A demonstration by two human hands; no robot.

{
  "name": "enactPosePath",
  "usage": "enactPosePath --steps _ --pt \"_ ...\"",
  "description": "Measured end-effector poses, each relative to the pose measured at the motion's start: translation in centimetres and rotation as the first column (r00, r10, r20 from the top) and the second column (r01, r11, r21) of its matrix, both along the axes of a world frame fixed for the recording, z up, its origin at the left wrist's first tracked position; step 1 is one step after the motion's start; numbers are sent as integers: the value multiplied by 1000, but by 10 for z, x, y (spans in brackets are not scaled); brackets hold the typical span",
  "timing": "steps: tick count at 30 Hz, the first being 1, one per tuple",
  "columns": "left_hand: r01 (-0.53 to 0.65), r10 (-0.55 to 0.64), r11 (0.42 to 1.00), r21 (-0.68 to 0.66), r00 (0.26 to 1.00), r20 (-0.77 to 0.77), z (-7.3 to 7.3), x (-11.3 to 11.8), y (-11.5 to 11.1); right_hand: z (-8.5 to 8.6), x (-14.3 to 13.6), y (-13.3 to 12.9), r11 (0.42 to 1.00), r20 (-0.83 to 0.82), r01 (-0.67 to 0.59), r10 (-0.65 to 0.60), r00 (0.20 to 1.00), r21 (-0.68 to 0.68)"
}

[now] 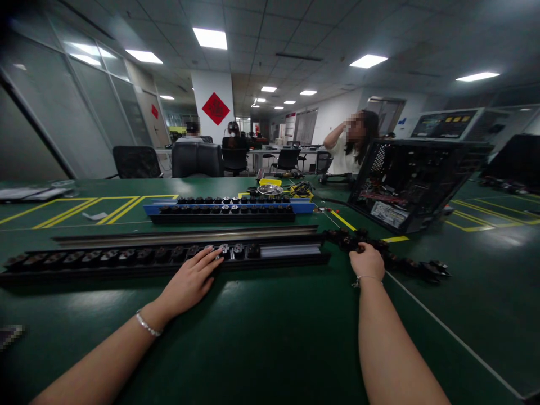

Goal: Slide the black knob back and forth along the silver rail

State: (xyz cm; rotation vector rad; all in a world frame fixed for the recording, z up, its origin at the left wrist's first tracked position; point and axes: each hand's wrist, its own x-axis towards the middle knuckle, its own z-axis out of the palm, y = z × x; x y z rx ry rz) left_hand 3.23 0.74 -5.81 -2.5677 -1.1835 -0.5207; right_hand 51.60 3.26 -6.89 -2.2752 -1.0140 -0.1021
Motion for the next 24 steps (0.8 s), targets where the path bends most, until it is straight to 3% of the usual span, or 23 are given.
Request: enactPosePath --steps 11,15,17,20,24 --pt "-1 1 1000 -7 1000 12 0 0 -1 2 -13 -5 999 30 44 -44 999 16" --pt "-2 3 1000 -10 1000 19 1 1 -2 14 -31 -3 985 165 4 -33 986 171" --pt "-4 4 1000 -6 1000 18 1 2 -2 23 -52 1 965 248 -104 43 968 239" --pt "-6 6 1000 -7 1000 12 1 2 -1 36 -99 7 900 318 -369 288 903 231" --pt "-5 5 1000 -6 1000 28 0 2 -2 43 -168 7 720 262 -669 620 739 184"
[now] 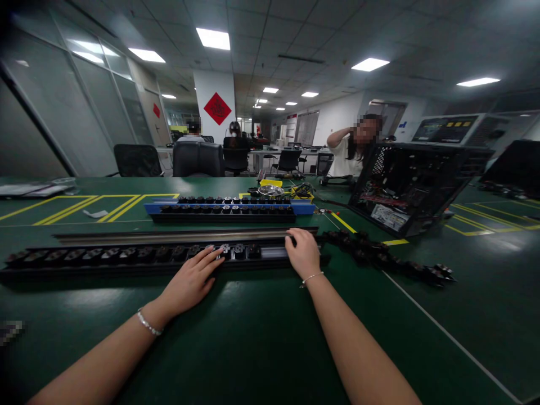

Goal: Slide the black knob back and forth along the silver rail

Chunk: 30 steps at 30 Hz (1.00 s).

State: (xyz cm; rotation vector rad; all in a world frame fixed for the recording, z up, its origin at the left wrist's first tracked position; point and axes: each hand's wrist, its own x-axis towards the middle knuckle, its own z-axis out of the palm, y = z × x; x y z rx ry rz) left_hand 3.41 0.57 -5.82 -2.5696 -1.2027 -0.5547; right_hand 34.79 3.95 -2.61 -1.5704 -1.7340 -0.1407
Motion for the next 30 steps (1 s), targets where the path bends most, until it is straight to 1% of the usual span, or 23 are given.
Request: enactPosePath --steps 2,4,6,8,11,13,20,30 --pt "4 -4 1000 4 1000 13 0 0 0 -1 -28 -3 992 -26 -115 114 993 -55" --pt "5 -5 1000 5 1000 20 0 1 0 -5 -49 -5 978 -29 -186 184 983 -95" --pt "1 -1 1000 4 1000 20 0 1 0 -8 -63 -6 968 -22 -217 216 976 -129" --pt "-3 3 1000 2 1000 18 -1 1 0 -11 -71 -5 961 -11 -223 224 974 -166" --pt "-7 7 1000 2 1000 17 -1 2 1 -13 -77 -3 957 9 -197 203 979 -213" --pt "-12 12 1000 2 1000 17 0 2 0 -13 -78 -3 958 18 -183 192 981 -221" --pt "-17 18 1000 -12 1000 5 0 2 0 -15 -81 -8 968 42 -151 162 986 -202" --pt "-25 25 999 -25 1000 -7 1 2 0 -17 -77 -9 976 13 -99 104 995 -195"
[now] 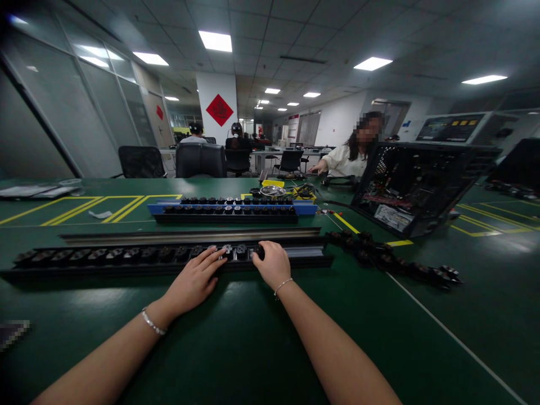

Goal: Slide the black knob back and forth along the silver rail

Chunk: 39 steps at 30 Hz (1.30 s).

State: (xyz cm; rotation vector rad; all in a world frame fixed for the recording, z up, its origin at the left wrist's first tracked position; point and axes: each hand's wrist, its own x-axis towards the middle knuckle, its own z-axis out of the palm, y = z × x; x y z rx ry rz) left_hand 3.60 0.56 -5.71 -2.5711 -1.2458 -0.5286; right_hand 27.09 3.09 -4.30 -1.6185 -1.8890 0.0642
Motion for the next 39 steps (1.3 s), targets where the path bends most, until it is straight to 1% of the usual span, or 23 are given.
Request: enactPosePath --steps 4,13,19,39 --pt "4 -4 1000 4 1000 5 -1 0 0 -1 2 1 1000 0 18 -18 1000 -10" --pt "14 -14 1000 24 1000 6 -2 -1 1 1 8 -2 998 6 56 -56 998 14" --pt "26 -26 999 36 1000 14 -2 -1 1 -2 11 0 996 4 87 -88 996 29" --pt "17 -17 999 34 1000 6 -4 -2 2 -4 21 0 983 12 173 -174 985 57"
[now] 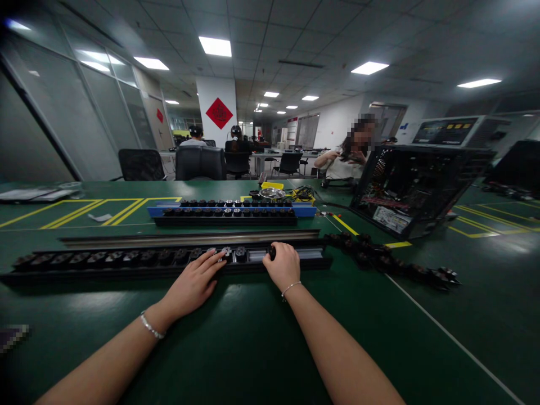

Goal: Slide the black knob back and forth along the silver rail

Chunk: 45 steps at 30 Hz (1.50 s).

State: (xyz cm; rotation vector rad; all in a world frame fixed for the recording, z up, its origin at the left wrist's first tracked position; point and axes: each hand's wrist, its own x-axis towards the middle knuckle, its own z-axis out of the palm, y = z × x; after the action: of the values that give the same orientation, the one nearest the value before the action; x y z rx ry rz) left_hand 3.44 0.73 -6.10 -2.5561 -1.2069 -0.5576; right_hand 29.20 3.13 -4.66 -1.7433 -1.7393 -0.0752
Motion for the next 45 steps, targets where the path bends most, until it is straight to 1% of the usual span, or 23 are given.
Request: enactPosePath --steps 7,16,27,35,45 --pt "-3 3 1000 -18 1000 -4 1 0 -1 2 4 0 999 14 44 -44 999 -8" --pt "8 -8 1000 1 1000 1 2 1 0 7 8 -2 994 7 91 -90 996 -53" --pt "5 -5 1000 0 1000 2 3 1 -1 4 17 1 985 13 160 -160 987 -64" --pt "3 -3 1000 -3 1000 -2 4 0 -2 5 24 1 979 12 193 -193 981 -61" --pt "1 -1 1000 0 1000 -4 2 1 -1 7 30 0 967 54 245 -242 969 -63"
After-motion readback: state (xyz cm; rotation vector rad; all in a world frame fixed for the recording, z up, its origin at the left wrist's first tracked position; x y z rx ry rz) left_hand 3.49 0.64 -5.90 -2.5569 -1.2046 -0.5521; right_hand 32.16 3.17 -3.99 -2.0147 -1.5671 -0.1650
